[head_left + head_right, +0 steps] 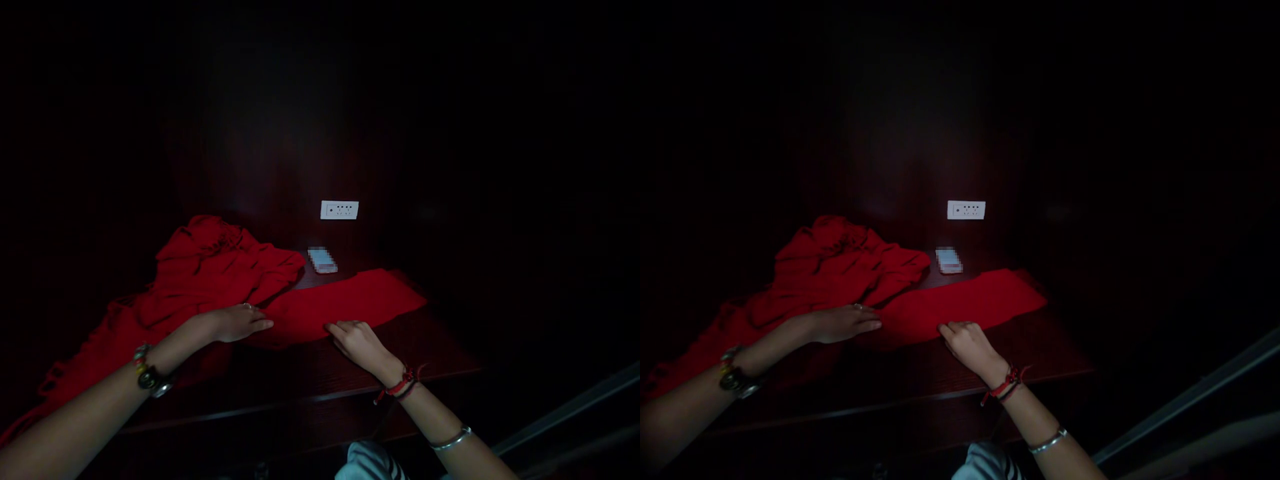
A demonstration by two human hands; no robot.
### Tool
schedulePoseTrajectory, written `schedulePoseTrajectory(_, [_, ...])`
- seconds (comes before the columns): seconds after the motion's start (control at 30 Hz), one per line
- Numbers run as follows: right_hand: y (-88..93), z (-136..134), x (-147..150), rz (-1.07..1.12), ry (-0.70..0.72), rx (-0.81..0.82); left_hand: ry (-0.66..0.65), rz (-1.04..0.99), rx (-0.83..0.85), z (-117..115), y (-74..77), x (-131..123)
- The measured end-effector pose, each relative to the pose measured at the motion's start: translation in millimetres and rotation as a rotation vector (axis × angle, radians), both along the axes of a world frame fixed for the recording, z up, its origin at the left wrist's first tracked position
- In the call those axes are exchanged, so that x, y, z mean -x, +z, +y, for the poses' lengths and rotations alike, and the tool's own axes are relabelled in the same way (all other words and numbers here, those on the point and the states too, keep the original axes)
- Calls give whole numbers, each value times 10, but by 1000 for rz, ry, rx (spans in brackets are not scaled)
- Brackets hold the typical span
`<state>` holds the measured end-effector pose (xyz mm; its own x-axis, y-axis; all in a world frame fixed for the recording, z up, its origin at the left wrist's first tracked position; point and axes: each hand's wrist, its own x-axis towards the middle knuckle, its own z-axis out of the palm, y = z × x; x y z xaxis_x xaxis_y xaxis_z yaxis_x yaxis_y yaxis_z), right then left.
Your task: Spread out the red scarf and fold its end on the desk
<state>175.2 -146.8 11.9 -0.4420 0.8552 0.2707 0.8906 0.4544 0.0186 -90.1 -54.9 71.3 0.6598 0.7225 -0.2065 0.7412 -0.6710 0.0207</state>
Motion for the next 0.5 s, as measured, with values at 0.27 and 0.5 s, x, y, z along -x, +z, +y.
schedulePoseTrajectory(0.27, [323,669,-103,464,140,55,179,-129,-27,478,-168,-450])
schedulePoseTrajectory(0.5, [249,1573,159,497,225,341,162,-336,7,669,-178,-473])
